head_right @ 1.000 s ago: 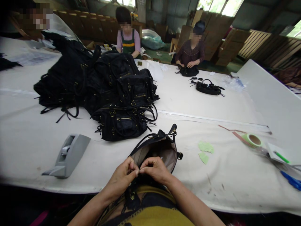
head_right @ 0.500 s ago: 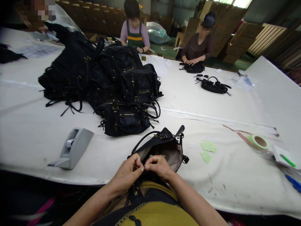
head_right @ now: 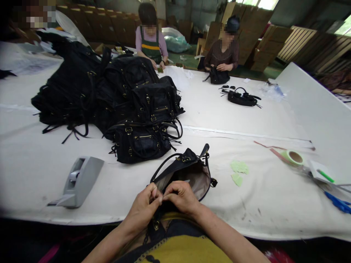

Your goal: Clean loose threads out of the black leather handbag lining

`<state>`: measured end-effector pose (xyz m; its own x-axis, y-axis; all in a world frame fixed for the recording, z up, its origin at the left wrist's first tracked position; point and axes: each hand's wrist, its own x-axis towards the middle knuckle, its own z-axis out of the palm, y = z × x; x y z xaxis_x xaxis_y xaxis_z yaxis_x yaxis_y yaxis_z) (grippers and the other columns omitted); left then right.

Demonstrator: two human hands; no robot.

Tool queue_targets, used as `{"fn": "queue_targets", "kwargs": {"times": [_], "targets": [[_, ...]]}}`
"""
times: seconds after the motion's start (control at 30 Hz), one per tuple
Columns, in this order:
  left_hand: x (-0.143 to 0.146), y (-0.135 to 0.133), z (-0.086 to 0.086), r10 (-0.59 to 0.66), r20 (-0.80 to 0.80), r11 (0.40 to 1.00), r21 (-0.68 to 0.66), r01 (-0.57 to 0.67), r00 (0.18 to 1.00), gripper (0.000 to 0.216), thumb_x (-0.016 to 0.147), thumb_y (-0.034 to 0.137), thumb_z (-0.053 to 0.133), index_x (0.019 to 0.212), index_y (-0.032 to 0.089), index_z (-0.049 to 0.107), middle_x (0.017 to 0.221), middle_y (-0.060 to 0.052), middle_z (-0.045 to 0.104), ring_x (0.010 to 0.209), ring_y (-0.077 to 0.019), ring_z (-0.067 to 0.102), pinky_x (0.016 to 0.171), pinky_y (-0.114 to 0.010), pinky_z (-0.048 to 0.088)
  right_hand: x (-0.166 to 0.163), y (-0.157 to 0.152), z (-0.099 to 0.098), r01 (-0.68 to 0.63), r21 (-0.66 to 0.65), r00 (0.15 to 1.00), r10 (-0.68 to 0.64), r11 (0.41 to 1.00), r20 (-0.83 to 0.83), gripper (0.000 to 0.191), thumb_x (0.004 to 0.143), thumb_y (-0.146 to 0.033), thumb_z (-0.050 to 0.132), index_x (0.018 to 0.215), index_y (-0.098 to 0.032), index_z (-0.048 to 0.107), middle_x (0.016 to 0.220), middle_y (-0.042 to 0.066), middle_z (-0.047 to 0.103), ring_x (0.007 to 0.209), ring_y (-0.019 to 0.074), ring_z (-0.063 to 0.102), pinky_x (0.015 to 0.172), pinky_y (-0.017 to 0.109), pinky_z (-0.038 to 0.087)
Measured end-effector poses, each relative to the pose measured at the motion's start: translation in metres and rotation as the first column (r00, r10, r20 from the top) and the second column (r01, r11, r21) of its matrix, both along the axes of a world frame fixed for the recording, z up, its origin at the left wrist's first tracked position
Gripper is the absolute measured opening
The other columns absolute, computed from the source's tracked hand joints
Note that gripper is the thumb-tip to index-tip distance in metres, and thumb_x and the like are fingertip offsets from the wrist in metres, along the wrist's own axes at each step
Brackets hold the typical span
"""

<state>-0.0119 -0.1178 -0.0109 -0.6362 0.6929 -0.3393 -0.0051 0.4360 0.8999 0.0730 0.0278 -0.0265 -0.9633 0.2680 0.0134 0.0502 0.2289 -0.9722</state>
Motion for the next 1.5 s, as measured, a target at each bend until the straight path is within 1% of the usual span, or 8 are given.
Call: {"fn": "queue_targets", "kwargs": {"times": [0.27, 0.37, 0.47, 0.6, 0.7, 1.0, 1.27, 1.5], "targets": [[0.002, 0.000, -0.003, -0.020, 0.023, 1.000, 0.022, 0.019, 1.000, 0.020, 0.073, 0.020, 0.049, 0.066, 0.023, 0.031, 0.063, 0.005, 0.048, 0.062, -0.0129, 0.044, 0.059, -0.026, 0.034, 0.004, 0.001, -0.001, -0.079, 0.120, 0.992, 0.090, 0.990, -0.091, 0.010, 0.076, -0.015, 0.064, 0.066, -0.016, 0.065, 0.067, 0.002, 0.064, 0.064, 0.0123, 0.058, 0.062, 0.022, 0.043], [0.002, 0.003, 0.002, 0.011, 0.094, 0.999, 0.037, -0.015, 0.996, 0.021, 0.072, 0.019, 0.050, 0.067, 0.023, 0.030, 0.063, 0.006, 0.049, 0.062, -0.0123, 0.044, 0.061, -0.025, 0.035, 0.003, -0.001, -0.001, -0.027, 0.026, 1.000, 0.027, 0.999, -0.004, 0.008, 0.073, -0.015, 0.065, 0.065, -0.016, 0.065, 0.066, 0.000, 0.064, 0.064, 0.0113, 0.057, 0.062, 0.022, 0.042], [0.002, 0.004, 0.005, 0.063, 0.221, 0.992, 0.094, -0.086, 0.973, 0.023, 0.075, 0.024, 0.052, 0.069, 0.024, 0.029, 0.063, 0.007, 0.049, 0.063, -0.0117, 0.044, 0.062, -0.025, 0.037, 0.002, -0.006, -0.002, 0.086, -0.160, 0.988, -0.063, 0.983, 0.143, 0.005, 0.072, -0.014, 0.062, 0.068, -0.016, 0.064, 0.064, -0.002, 0.062, 0.060, 0.0096, 0.054, 0.057, 0.020, 0.040], [0.002, 0.004, 0.007, 0.078, 0.284, 0.986, 0.118, -0.115, 0.956, 0.026, 0.076, 0.026, 0.055, 0.070, 0.024, 0.030, 0.064, 0.008, 0.049, 0.064, -0.0114, 0.047, 0.063, -0.024, 0.040, 0.003, -0.011, -0.006, 0.123, -0.437, 0.975, -0.027, 0.891, 0.220, 0.005, 0.072, -0.019, 0.059, 0.069, -0.015, 0.062, 0.059, -0.002, 0.060, 0.054, 0.0089, 0.052, 0.051, 0.019, 0.039], [0.002, 0.004, 0.008, 0.074, 0.298, 0.988, 0.107, -0.110, 0.952, 0.027, 0.076, 0.025, 0.057, 0.070, 0.023, 0.031, 0.064, 0.008, 0.050, 0.065, -0.0112, 0.049, 0.064, -0.024, 0.041, 0.005, -0.011, -0.008, 0.122, -0.538, 0.971, 0.012, 0.834, 0.239, 0.010, 0.070, -0.024, 0.063, 0.070, -0.014, 0.064, 0.059, -0.001, 0.062, 0.053, 0.0095, 0.054, 0.052, 0.020, 0.041], [-0.001, 0.002, 0.010, 0.048, 0.297, 0.990, 0.111, -0.085, 0.954, 0.025, 0.077, 0.027, 0.060, 0.070, 0.022, 0.036, 0.068, 0.006, 0.054, 0.068, -0.0113, 0.050, 0.066, -0.024, 0.042, 0.010, -0.006, -0.012, 0.220, -0.671, 0.956, -0.021, 0.708, 0.292, 0.030, 0.062, -0.035, 0.077, 0.079, -0.013, 0.064, 0.066, -0.001, 0.064, 0.057, 0.0085, 0.055, 0.057, 0.022, 0.042], [0.000, 0.001, 0.008, 0.016, 0.275, 0.994, 0.102, -0.046, 0.961, 0.025, 0.078, 0.028, 0.059, 0.070, 0.022, 0.036, 0.070, 0.005, 0.056, 0.070, -0.0123, 0.054, 0.069, -0.025, 0.044, 0.010, -0.006, -0.014, 0.244, -0.730, 0.947, 0.004, 0.638, 0.321, 0.036, 0.059, -0.039, 0.080, 0.079, -0.012, 0.066, 0.066, 0.001, 0.066, 0.056, 0.0094, 0.057, 0.059, 0.024, 0.045], [0.001, 0.002, 0.005, 0.025, 0.285, 0.991, 0.117, -0.061, 0.958, 0.025, 0.079, 0.028, 0.059, 0.070, 0.022, 0.036, 0.071, 0.004, 0.056, 0.070, -0.0121, 0.053, 0.068, -0.025, 0.044, 0.011, -0.002, -0.015, 0.165, -0.712, 0.959, 0.058, 0.683, 0.278, 0.031, 0.063, -0.038, 0.077, 0.078, -0.012, 0.069, 0.065, 0.001, 0.065, 0.056, 0.0083, 0.054, 0.059, 0.023, 0.043]]}}
